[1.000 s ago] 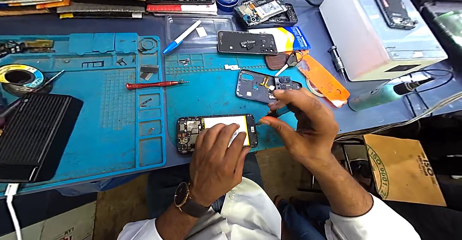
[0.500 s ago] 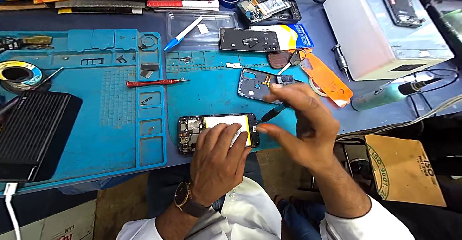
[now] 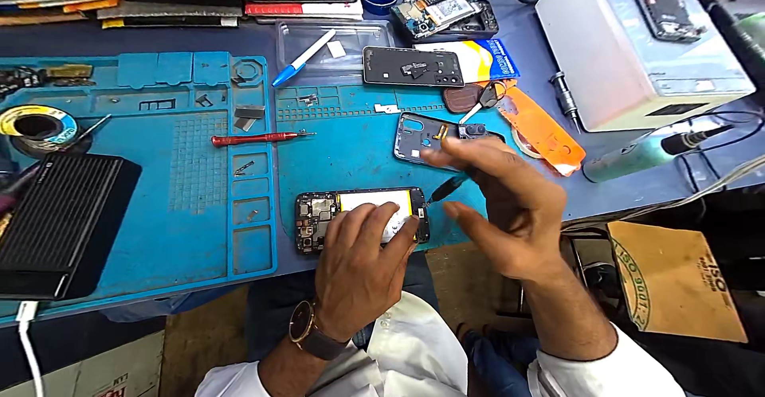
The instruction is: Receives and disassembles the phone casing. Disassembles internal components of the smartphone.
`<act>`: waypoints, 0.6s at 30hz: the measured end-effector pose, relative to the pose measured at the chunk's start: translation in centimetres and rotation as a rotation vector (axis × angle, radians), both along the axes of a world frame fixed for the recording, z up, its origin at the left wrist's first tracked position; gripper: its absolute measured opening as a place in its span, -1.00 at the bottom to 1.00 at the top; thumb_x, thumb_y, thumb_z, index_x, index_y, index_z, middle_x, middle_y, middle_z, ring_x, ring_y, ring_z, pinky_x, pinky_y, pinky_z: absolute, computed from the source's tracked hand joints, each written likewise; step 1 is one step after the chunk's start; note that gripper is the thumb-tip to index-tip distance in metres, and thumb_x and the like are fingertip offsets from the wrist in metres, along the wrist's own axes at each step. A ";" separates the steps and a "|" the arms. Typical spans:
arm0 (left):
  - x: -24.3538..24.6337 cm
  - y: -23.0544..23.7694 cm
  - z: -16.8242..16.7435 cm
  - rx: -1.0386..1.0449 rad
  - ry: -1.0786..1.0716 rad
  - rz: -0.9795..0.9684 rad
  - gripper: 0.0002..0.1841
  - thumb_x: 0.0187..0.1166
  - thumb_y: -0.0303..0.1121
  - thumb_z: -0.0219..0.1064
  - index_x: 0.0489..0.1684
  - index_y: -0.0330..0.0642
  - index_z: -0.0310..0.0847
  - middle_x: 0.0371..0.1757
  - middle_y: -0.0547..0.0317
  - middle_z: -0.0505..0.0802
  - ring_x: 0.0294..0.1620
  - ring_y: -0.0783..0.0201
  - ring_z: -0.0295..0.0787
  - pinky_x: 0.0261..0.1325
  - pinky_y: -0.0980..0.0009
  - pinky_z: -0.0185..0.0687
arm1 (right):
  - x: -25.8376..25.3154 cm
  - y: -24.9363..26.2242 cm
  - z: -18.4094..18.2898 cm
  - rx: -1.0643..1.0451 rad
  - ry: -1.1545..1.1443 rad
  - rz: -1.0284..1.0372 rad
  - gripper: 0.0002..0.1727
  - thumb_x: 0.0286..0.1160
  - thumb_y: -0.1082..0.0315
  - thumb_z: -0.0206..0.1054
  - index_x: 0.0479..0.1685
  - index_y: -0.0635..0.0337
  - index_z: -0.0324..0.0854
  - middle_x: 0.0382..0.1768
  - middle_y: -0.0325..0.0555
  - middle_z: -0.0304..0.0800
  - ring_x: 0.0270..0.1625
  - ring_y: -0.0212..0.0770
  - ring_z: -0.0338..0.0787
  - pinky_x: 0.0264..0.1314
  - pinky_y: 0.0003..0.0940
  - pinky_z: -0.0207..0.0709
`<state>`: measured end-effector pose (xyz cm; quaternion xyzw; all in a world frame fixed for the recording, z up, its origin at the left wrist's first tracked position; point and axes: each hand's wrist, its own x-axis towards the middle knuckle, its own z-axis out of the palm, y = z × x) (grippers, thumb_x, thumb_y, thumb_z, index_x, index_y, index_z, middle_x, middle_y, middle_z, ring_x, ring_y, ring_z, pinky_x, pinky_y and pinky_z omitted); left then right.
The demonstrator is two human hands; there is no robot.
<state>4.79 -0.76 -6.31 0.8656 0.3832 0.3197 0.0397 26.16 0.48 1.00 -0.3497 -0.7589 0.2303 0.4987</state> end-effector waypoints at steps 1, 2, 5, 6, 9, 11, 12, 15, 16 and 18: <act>0.1 0.0 0.0 0.002 -0.003 0.000 -0.65 0.70 -0.09 0.20 0.31 0.21 0.79 0.35 0.11 0.77 0.40 0.02 0.60 0.41 0.02 0.39 | -0.1 0.0 -0.1 0.035 -0.030 -0.073 -0.42 0.32 0.54 0.47 0.45 0.44 0.57 0.26 0.11 0.73 0.32 -0.04 0.75 0.42 -0.08 0.70; 0.1 0.0 0.1 0.004 -0.005 0.000 -0.65 0.70 -0.09 0.20 0.30 0.21 0.80 0.35 0.11 0.77 0.39 0.02 0.60 0.41 0.02 0.40 | -0.2 0.0 -0.3 0.069 -0.050 -0.161 -0.42 0.32 0.49 0.57 0.43 0.38 0.62 0.15 0.03 0.74 0.19 -0.14 0.76 0.29 -0.19 0.72; 0.0 0.0 0.0 -0.008 0.001 0.001 -0.65 0.70 -0.08 0.18 0.31 0.22 0.79 0.36 0.13 0.76 0.40 0.02 0.58 0.41 0.02 0.37 | -0.1 -0.1 0.1 0.046 -0.012 -0.126 -0.49 0.34 0.62 0.49 0.38 0.39 0.67 -0.03 0.01 0.80 -0.03 -0.18 0.83 0.06 -0.24 0.81; -0.1 -0.1 0.0 -0.014 0.004 0.001 -0.64 0.71 -0.07 0.17 0.32 0.23 0.79 0.37 0.13 0.76 0.40 0.02 0.58 0.42 0.02 0.37 | 0.0 -0.1 0.3 0.007 0.016 -0.032 -0.49 0.33 0.69 0.38 0.37 0.45 0.63 0.04 0.07 0.83 0.06 -0.11 0.85 0.15 -0.16 0.82; -0.1 0.0 0.2 -0.031 -0.006 -0.008 -0.64 0.71 -0.07 0.17 0.30 0.22 0.81 0.38 0.14 0.76 0.42 0.03 0.58 0.43 0.01 0.38 | 0.0 0.1 0.1 0.032 -0.022 -0.041 -0.44 0.33 0.58 0.41 0.43 0.46 0.59 0.24 0.14 0.74 0.32 -0.02 0.76 0.40 -0.07 0.72; 0.0 -0.1 0.4 -0.047 -0.009 -0.011 -0.65 0.71 -0.07 0.18 0.29 0.21 0.81 0.38 0.14 0.75 0.42 0.03 0.57 0.43 0.01 0.37 | -0.2 0.1 -0.3 0.092 -0.059 -0.211 -0.44 0.33 0.48 0.60 0.42 0.29 0.69 0.01 0.03 0.75 0.06 -0.18 0.75 0.16 -0.25 0.72; 0.0 -0.1 0.6 -0.060 -0.005 -0.008 -0.65 0.71 -0.06 0.18 0.28 0.22 0.81 0.38 0.15 0.75 0.42 0.03 0.57 0.44 0.00 0.38 | -0.2 0.0 -0.3 0.096 -0.064 -0.237 -0.44 0.33 0.50 0.59 0.42 0.26 0.70 -0.07 0.00 0.74 -0.04 -0.21 0.75 0.04 -0.30 0.72; 0.0 -0.1 1.5 -0.103 0.030 -0.006 -0.64 0.71 -0.06 0.17 0.27 0.18 0.82 0.38 0.16 0.76 0.44 0.04 0.59 0.48 -0.01 0.40 | 0.3 -0.3 0.2 0.014 -0.008 -0.056 -0.40 0.32 0.69 0.35 0.49 0.49 0.53 0.11 0.13 0.82 0.10 -0.06 0.86 0.21 -0.11 0.82; 0.1 -0.1 1.8 -0.112 0.034 -0.003 -0.64 0.70 -0.07 0.17 0.25 0.14 0.83 0.36 0.15 0.78 0.43 0.03 0.62 0.48 -0.01 0.42 | 0.3 -0.3 0.2 0.008 -0.009 -0.033 -0.38 0.28 0.67 0.31 0.50 0.53 0.49 0.19 0.17 0.79 0.20 -0.02 0.83 0.31 -0.06 0.77; 0.3 0.2 2.4 -0.126 0.024 0.015 -0.65 0.69 -0.09 0.18 0.19 0.07 0.84 0.29 0.17 0.82 0.37 0.05 0.66 0.42 0.04 0.49 | 0.0 -0.4 -0.1 0.005 -0.045 -0.132 -0.34 0.32 0.58 0.45 0.55 0.43 0.48 0.20 0.06 0.73 0.24 -0.10 0.76 0.33 -0.14 0.73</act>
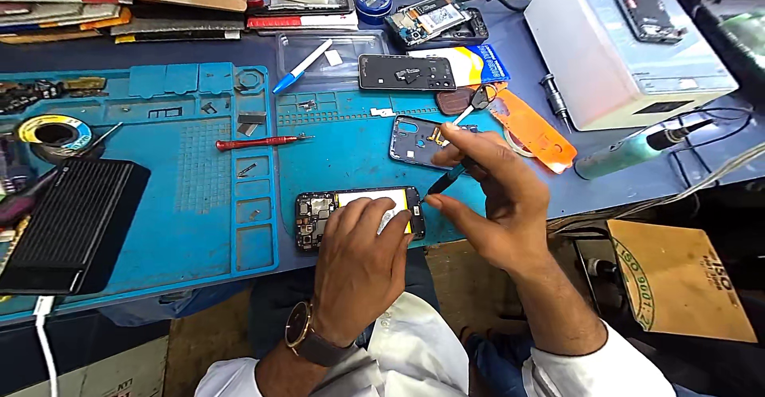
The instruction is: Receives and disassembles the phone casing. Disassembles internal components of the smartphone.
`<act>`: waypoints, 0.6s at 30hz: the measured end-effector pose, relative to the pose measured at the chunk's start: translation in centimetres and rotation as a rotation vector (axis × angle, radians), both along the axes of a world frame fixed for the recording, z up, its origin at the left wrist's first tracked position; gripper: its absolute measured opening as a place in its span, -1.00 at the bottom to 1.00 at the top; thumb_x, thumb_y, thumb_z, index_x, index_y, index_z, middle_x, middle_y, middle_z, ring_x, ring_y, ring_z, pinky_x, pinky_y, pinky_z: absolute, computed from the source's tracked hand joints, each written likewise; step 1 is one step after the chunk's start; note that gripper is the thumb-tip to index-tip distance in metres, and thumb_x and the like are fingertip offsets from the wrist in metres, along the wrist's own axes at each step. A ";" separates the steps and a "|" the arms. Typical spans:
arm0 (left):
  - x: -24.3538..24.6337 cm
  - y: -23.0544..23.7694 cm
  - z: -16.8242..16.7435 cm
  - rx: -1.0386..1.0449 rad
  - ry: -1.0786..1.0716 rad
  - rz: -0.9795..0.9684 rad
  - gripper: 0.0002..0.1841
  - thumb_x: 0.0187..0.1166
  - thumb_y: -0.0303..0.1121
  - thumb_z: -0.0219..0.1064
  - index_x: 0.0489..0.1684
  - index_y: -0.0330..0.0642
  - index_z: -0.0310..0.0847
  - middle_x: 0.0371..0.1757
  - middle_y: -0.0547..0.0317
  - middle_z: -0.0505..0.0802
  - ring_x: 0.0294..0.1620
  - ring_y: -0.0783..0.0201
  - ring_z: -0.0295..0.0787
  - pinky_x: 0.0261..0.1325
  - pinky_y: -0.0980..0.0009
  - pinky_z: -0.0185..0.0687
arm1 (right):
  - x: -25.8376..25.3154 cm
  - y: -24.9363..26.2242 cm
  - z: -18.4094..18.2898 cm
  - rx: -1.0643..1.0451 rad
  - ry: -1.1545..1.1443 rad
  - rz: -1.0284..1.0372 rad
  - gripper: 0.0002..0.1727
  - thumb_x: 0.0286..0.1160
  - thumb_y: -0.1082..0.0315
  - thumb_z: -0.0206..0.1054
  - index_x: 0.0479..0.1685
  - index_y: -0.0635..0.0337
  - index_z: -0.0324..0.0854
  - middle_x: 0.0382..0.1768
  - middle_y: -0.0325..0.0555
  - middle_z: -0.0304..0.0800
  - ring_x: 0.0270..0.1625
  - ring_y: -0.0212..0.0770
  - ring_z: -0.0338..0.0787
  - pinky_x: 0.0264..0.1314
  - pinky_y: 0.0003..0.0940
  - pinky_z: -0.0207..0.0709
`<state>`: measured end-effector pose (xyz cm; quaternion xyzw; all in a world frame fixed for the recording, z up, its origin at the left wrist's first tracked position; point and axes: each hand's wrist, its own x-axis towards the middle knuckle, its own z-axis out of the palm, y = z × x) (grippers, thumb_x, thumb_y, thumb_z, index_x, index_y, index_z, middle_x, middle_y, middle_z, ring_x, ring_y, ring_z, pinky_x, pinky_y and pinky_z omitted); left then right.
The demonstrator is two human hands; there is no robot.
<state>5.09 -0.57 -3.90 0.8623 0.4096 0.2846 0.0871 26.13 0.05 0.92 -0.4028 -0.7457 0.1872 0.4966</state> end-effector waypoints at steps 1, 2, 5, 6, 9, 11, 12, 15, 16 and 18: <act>0.1 0.2 0.2 -0.005 -0.006 0.014 -0.66 0.69 -0.10 0.20 0.16 0.05 0.85 0.24 0.18 0.83 0.32 0.07 0.68 0.36 0.07 0.52 | -0.2 -0.2 -0.2 -0.011 -0.003 -0.071 -0.30 0.37 0.56 0.51 0.61 0.36 0.46 0.14 0.00 0.72 0.16 -0.15 0.77 0.23 -0.21 0.77; 0.3 0.4 0.3 -0.008 -0.011 0.030 -0.68 0.68 -0.11 0.23 0.12 0.03 0.85 0.18 0.20 0.84 0.27 0.09 0.69 0.30 0.10 0.55 | -0.4 -0.4 -0.3 -0.030 0.015 -0.113 -0.24 0.39 0.57 0.51 0.69 0.32 0.38 0.13 -0.01 0.72 0.10 -0.17 0.80 0.15 -0.23 0.82; 0.8 1.0 0.8 -0.009 -0.021 0.068 -0.74 0.63 -0.14 0.31 0.02 0.00 0.86 0.06 0.21 0.84 0.11 0.12 0.71 0.12 0.13 0.57 | -0.5 -1.0 -0.4 -0.070 0.168 -0.122 -0.10 0.38 0.73 0.36 0.83 0.33 0.10 0.18 0.07 0.77 0.11 -0.05 0.85 0.11 -0.17 0.86; 1.0 1.2 1.0 -0.013 -0.032 0.075 -0.75 0.62 -0.14 0.34 0.01 -0.01 0.86 0.04 0.20 0.84 0.08 0.12 0.71 0.11 0.13 0.56 | -0.6 -1.2 -0.2 -0.071 0.218 -0.130 -0.09 0.37 0.75 0.34 0.84 0.33 0.07 0.19 0.08 0.77 0.12 -0.04 0.86 0.12 -0.18 0.86; 1.7 1.7 1.2 -0.037 -0.100 0.056 -0.78 0.58 -0.14 0.40 -0.03 0.00 0.87 -0.02 0.22 0.83 0.00 0.14 0.69 0.07 0.15 0.53 | -0.7 -1.8 0.2 -0.081 0.329 -0.149 -0.12 0.37 0.75 0.35 0.81 0.35 0.10 0.24 0.11 0.75 0.13 -0.03 0.86 0.13 -0.18 0.85; 2.2 1.8 1.1 -0.058 -0.143 0.036 -0.82 0.58 -0.15 0.41 -0.11 0.03 0.87 -0.09 0.27 0.84 -0.02 0.17 0.69 0.08 0.16 0.54 | -0.8 -2.0 0.3 -0.093 0.382 -0.140 -0.13 0.36 0.75 0.36 0.79 0.34 0.14 0.24 0.12 0.73 0.09 -0.02 0.86 0.12 -0.17 0.86; 2.3 1.8 1.0 -0.061 -0.161 0.031 -0.85 0.58 -0.19 0.40 -0.16 0.03 0.87 -0.12 0.28 0.84 -0.04 0.19 0.70 0.08 0.17 0.54 | -0.8 -2.1 0.3 -0.090 0.395 -0.141 -0.14 0.35 0.75 0.37 0.78 0.35 0.16 0.25 0.13 0.72 0.08 -0.02 0.87 0.10 -0.17 0.87; 2.3 2.0 0.9 -0.048 -0.188 0.026 -0.87 0.58 -0.23 0.39 -0.23 0.04 0.87 -0.17 0.31 0.85 -0.07 0.22 0.70 0.05 0.19 0.52 | -0.8 -2.2 0.1 -0.060 0.388 -0.180 -0.17 0.38 0.74 0.36 0.76 0.38 0.17 0.20 0.11 0.74 0.10 -0.02 0.86 0.14 -0.17 0.85; 2.3 2.1 1.0 -0.040 -0.203 0.028 -0.87 0.57 -0.20 0.41 -0.24 0.04 0.87 -0.16 0.30 0.85 -0.08 0.22 0.70 0.04 0.19 0.52 | -0.8 -2.1 0.1 -0.065 0.383 -0.186 -0.17 0.38 0.74 0.35 0.76 0.37 0.17 0.19 0.10 0.73 0.10 -0.03 0.85 0.14 -0.19 0.84; 2.3 2.2 1.2 -0.033 -0.234 0.042 -0.82 0.54 -0.11 0.46 -0.21 0.03 0.86 -0.11 0.28 0.86 -0.07 0.21 0.70 0.03 0.18 0.51 | -1.1 -1.9 0.0 -0.103 0.387 -0.184 -0.15 0.36 0.77 0.35 0.78 0.34 0.17 0.17 0.10 0.74 0.11 -0.03 0.84 0.13 -0.20 0.85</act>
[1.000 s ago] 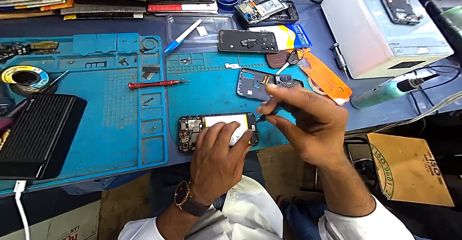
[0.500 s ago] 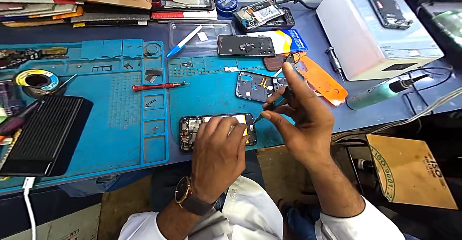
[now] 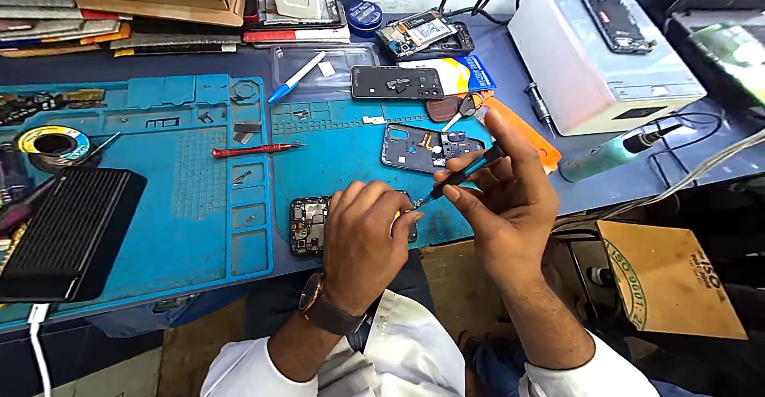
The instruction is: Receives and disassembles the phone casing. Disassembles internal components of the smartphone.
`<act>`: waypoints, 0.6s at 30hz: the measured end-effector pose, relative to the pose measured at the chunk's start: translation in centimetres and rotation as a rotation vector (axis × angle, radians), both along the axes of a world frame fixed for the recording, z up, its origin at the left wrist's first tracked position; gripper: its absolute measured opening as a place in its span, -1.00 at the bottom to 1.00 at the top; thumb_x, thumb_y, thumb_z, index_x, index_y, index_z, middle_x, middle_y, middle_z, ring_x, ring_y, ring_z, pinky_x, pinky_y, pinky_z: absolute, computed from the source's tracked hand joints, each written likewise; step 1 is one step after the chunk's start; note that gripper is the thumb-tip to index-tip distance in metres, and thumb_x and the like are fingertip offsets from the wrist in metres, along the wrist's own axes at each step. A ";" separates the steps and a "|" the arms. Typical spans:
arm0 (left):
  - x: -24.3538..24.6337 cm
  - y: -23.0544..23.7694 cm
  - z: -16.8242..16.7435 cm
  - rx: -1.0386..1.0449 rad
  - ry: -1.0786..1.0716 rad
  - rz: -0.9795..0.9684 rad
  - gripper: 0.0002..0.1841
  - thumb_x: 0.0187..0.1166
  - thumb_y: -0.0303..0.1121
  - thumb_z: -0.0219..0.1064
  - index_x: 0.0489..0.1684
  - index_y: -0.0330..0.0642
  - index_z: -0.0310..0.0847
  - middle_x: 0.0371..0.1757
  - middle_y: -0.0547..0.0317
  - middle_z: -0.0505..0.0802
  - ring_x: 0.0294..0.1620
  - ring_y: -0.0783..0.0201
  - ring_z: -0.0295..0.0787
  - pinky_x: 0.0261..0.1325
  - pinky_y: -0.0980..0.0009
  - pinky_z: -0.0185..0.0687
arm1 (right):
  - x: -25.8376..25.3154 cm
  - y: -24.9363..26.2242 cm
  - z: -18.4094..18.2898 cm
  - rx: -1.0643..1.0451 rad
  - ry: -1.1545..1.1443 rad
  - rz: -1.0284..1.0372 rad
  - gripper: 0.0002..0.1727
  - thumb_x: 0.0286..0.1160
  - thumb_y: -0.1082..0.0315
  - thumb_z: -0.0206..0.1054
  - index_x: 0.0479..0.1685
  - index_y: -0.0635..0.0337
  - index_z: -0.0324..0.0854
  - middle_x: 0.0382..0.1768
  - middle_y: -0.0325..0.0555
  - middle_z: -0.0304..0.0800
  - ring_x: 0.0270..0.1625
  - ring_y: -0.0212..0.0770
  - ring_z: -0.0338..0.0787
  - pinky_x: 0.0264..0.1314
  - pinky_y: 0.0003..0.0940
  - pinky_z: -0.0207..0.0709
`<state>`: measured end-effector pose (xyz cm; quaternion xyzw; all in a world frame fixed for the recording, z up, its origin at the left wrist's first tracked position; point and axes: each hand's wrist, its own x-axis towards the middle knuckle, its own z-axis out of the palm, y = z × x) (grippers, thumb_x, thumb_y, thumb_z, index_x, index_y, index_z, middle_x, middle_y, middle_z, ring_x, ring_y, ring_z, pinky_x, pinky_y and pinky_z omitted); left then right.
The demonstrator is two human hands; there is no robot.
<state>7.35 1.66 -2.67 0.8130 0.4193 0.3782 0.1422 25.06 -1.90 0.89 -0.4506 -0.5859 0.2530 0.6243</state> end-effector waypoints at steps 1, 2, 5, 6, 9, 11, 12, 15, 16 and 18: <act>-0.1 0.0 0.1 -0.003 0.001 0.009 -0.76 0.52 -0.06 0.49 -0.15 0.01 0.85 -0.06 0.26 0.86 -0.05 0.20 0.70 0.04 0.17 0.53 | -0.2 0.2 -0.1 -0.010 -0.006 -0.003 -0.15 0.36 0.77 0.36 0.78 0.34 0.18 0.16 0.10 0.75 0.12 -0.03 0.84 0.12 -0.21 0.85; -0.3 0.1 0.1 -0.006 0.015 0.018 -0.71 0.50 -0.01 0.50 -0.08 0.00 0.84 -0.01 0.24 0.84 -0.02 0.17 0.70 0.06 0.16 0.55 | -0.3 0.5 -0.3 0.001 -0.030 -0.017 -0.16 0.36 0.76 0.37 0.77 0.37 0.18 0.15 0.11 0.75 0.12 -0.04 0.84 0.11 -0.21 0.86; -1.0 -0.4 -0.2 0.000 0.081 0.035 -0.68 0.53 -0.03 0.47 0.03 -0.01 0.84 0.11 0.22 0.81 0.16 0.11 0.67 0.20 0.11 0.55 | -0.3 1.8 -1.1 0.087 -0.134 -0.100 -0.20 0.35 0.72 0.42 0.70 0.48 0.25 0.16 0.17 0.75 0.09 -0.04 0.84 0.07 -0.20 0.86; -1.2 -0.6 -0.5 0.004 0.106 0.036 -0.68 0.54 -0.04 0.45 0.05 -0.01 0.84 0.17 0.22 0.81 0.25 0.09 0.65 0.29 0.08 0.52 | -0.3 2.0 -1.3 0.093 -0.156 -0.120 -0.21 0.35 0.71 0.44 0.69 0.48 0.26 0.17 0.18 0.74 0.09 -0.05 0.85 0.08 -0.20 0.86; -1.8 -1.1 -1.3 0.008 0.167 0.038 -0.63 0.54 0.01 0.41 0.11 0.00 0.84 0.32 0.18 0.78 0.42 0.01 0.58 0.41 0.00 0.46 | -0.3 2.5 -1.6 0.090 -0.198 -0.124 -0.21 0.36 0.69 0.44 0.69 0.49 0.27 0.19 0.17 0.73 0.11 -0.07 0.85 0.11 -0.20 0.86; -1.9 -1.2 -1.7 0.004 0.182 0.042 -0.60 0.56 0.06 0.37 0.13 0.00 0.83 0.35 0.19 0.78 0.45 0.01 0.57 0.43 0.00 0.46 | -0.3 2.6 -1.7 0.082 -0.214 -0.111 -0.22 0.38 0.68 0.44 0.69 0.49 0.27 0.18 0.17 0.74 0.11 -0.06 0.86 0.12 -0.20 0.87; -1.9 -1.2 -1.7 0.001 0.185 0.044 -0.59 0.56 0.07 0.35 0.13 0.01 0.83 0.36 0.20 0.78 0.46 0.02 0.57 0.44 0.00 0.46 | -0.3 2.6 -1.7 0.079 -0.221 -0.110 -0.23 0.39 0.68 0.44 0.69 0.49 0.27 0.17 0.17 0.74 0.10 -0.06 0.86 0.11 -0.20 0.87; -1.8 -1.2 -1.8 0.004 0.180 0.042 -0.59 0.56 0.07 0.34 0.14 0.02 0.84 0.36 0.20 0.78 0.46 0.03 0.57 0.45 0.01 0.45 | -0.1 2.7 -1.7 0.083 -0.272 -0.085 -0.26 0.41 0.67 0.42 0.67 0.50 0.29 0.16 0.17 0.73 0.10 -0.06 0.86 0.09 -0.19 0.88; -1.8 -1.2 -1.9 0.006 0.179 0.039 -0.59 0.57 0.08 0.34 0.13 0.02 0.84 0.36 0.20 0.78 0.46 0.03 0.57 0.45 0.01 0.46 | 0.0 2.8 -1.6 0.099 -0.292 -0.052 -0.28 0.41 0.68 0.40 0.66 0.51 0.30 0.16 0.17 0.73 0.10 -0.06 0.85 0.09 -0.18 0.88; -1.9 -1.2 -2.0 0.014 0.182 0.037 -0.58 0.58 0.08 0.33 0.14 0.02 0.84 0.36 0.20 0.77 0.46 0.03 0.58 0.45 0.01 0.46 | 0.3 3.2 -1.4 0.144 -0.350 0.023 -0.35 0.41 0.67 0.40 0.59 0.50 0.40 0.15 0.17 0.73 0.14 -0.05 0.83 0.14 -0.16 0.86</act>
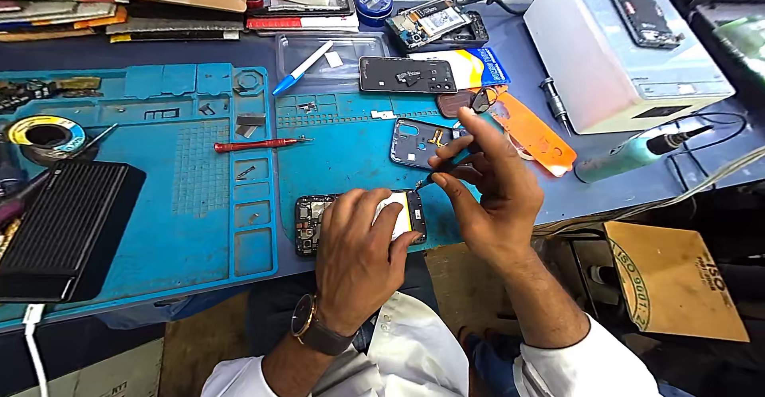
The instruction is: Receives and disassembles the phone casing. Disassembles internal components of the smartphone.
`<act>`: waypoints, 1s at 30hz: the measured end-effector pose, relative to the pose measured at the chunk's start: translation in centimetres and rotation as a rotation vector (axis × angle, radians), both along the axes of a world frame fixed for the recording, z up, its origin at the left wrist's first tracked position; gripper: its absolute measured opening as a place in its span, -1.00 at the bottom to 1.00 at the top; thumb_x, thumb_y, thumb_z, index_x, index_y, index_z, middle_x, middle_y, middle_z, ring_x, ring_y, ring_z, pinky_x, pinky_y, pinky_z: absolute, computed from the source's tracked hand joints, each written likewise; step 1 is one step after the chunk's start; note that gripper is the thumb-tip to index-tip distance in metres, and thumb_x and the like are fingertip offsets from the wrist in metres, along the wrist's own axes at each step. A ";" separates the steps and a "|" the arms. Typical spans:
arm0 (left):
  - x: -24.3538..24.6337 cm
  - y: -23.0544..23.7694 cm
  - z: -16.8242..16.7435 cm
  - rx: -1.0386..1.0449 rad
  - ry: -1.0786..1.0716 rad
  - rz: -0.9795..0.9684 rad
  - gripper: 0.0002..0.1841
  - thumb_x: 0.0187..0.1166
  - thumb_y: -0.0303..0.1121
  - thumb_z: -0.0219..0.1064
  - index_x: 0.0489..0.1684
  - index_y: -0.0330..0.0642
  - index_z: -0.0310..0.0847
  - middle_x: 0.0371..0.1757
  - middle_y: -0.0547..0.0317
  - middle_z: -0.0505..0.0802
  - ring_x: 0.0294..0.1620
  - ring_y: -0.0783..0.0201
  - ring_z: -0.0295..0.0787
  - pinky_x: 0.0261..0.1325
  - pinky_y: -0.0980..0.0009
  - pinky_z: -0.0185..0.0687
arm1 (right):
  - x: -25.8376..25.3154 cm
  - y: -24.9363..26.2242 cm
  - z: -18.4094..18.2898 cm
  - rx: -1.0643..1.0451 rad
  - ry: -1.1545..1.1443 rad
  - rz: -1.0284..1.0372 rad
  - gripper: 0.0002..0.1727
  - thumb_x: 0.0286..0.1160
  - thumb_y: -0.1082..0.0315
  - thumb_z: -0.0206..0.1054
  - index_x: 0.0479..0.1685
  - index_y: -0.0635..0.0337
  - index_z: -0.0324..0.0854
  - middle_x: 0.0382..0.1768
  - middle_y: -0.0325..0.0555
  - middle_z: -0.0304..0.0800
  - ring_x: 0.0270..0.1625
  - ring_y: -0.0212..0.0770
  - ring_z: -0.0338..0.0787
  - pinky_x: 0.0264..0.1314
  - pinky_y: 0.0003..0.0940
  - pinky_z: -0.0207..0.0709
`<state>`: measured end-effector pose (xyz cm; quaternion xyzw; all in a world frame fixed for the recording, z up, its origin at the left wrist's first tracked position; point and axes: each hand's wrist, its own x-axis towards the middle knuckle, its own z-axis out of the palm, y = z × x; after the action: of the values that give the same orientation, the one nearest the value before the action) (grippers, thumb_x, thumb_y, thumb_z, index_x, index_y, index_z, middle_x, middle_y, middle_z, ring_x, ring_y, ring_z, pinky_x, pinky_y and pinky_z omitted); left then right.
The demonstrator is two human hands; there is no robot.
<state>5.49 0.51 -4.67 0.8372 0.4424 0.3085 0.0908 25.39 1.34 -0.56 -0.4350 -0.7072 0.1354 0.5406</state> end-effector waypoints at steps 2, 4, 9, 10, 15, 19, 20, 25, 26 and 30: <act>0.0 0.0 -0.1 0.006 -0.002 0.002 -0.59 0.58 0.07 0.32 0.14 0.02 0.83 0.36 0.19 0.78 0.45 0.02 0.58 0.46 -0.01 0.45 | 0.1 0.6 0.1 0.043 -0.080 -0.005 -0.44 0.39 0.52 0.53 0.46 0.36 0.60 0.15 0.11 0.69 0.18 -0.12 0.76 0.19 -0.23 0.79; 0.0 -0.1 -0.2 0.014 -0.003 0.006 -0.59 0.59 0.07 0.31 0.14 0.02 0.83 0.37 0.18 0.78 0.45 0.01 0.59 0.45 -0.02 0.45 | -0.1 1.2 -0.2 0.090 -0.085 -0.050 -0.51 0.35 0.46 0.61 0.33 0.28 0.73 -0.06 0.04 0.68 -0.06 -0.23 0.72 -0.02 -0.36 0.71; 0.0 -0.1 -0.3 0.022 -0.018 0.012 -0.58 0.60 0.09 0.30 0.12 0.02 0.84 0.37 0.19 0.78 0.46 0.03 0.59 0.45 0.01 0.46 | 1.0 1.7 1.8 -0.059 -0.129 0.302 -0.58 0.45 0.66 0.33 0.33 0.42 0.64 0.07 0.08 0.84 0.07 -0.17 0.86 0.15 -0.21 0.83; 0.0 0.0 -0.3 0.029 -0.022 0.012 -0.59 0.60 0.09 0.30 0.11 0.02 0.84 0.36 0.18 0.78 0.45 0.02 0.59 0.45 0.01 0.46 | 1.2 1.9 1.8 -0.061 -0.129 0.337 -0.56 0.46 0.65 0.34 0.36 0.44 0.60 0.14 0.10 0.83 0.16 -0.13 0.85 0.25 -0.17 0.81; 0.1 -0.2 -0.4 0.042 -0.016 0.015 -0.59 0.62 0.08 0.27 0.12 0.01 0.83 0.37 0.17 0.78 0.45 0.02 0.60 0.44 0.00 0.47 | 1.2 2.0 0.5 0.028 -0.099 0.115 -0.52 0.41 0.50 0.54 0.36 0.32 0.66 0.02 0.04 0.75 -0.03 -0.22 0.76 0.05 -0.30 0.74; 0.1 -0.1 -0.5 0.056 -0.011 0.009 -0.57 0.62 0.08 0.27 0.14 0.00 0.83 0.37 0.16 0.78 0.43 0.01 0.61 0.44 0.01 0.47 | 1.5 1.7 1.5 -0.058 -0.071 0.317 -0.54 0.46 0.66 0.32 0.41 0.44 0.57 0.18 0.12 0.81 0.21 -0.08 0.82 0.30 -0.12 0.77; 0.1 -0.2 -0.6 0.062 -0.010 0.008 -0.57 0.62 0.08 0.27 0.15 0.00 0.83 0.36 0.15 0.79 0.43 0.01 0.61 0.44 0.00 0.48 | 1.6 1.8 1.0 -0.034 -0.077 0.264 -0.50 0.44 0.58 0.41 0.42 0.40 0.57 0.22 0.10 0.78 0.28 -0.08 0.79 0.38 -0.10 0.72; 0.2 -0.2 -0.7 0.071 -0.007 0.012 -0.57 0.62 0.09 0.26 0.13 0.01 0.83 0.36 0.16 0.79 0.43 0.01 0.61 0.43 0.01 0.47 | 0.8 1.0 0.6 -0.049 0.005 0.141 -0.51 0.44 0.57 0.44 0.42 0.33 0.60 0.03 0.03 0.77 -0.24 -0.27 0.76 -0.31 -0.40 0.71; 0.1 -0.2 -0.7 0.070 -0.003 0.015 -0.57 0.63 0.09 0.26 0.14 0.01 0.83 0.37 0.16 0.79 0.43 0.02 0.61 0.44 0.01 0.46 | 0.6 0.7 1.0 -0.072 -0.018 0.198 -0.53 0.48 0.60 0.36 0.42 0.36 0.59 0.05 0.04 0.79 -0.23 -0.27 0.76 -0.30 -0.40 0.71; 0.1 -0.2 -0.8 0.077 -0.001 0.002 -0.56 0.63 0.09 0.25 0.15 0.00 0.83 0.37 0.15 0.78 0.44 0.01 0.60 0.43 0.00 0.48 | 0.4 1.3 0.9 0.027 -0.188 -0.010 -0.50 0.44 0.35 0.57 0.39 0.26 0.69 0.00 0.04 0.76 -0.09 -0.24 0.78 -0.10 -0.36 0.75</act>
<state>5.60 0.34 -5.43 0.8394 0.4312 0.3258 0.0581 25.78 2.60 0.38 -0.4420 -0.7543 0.0816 0.4786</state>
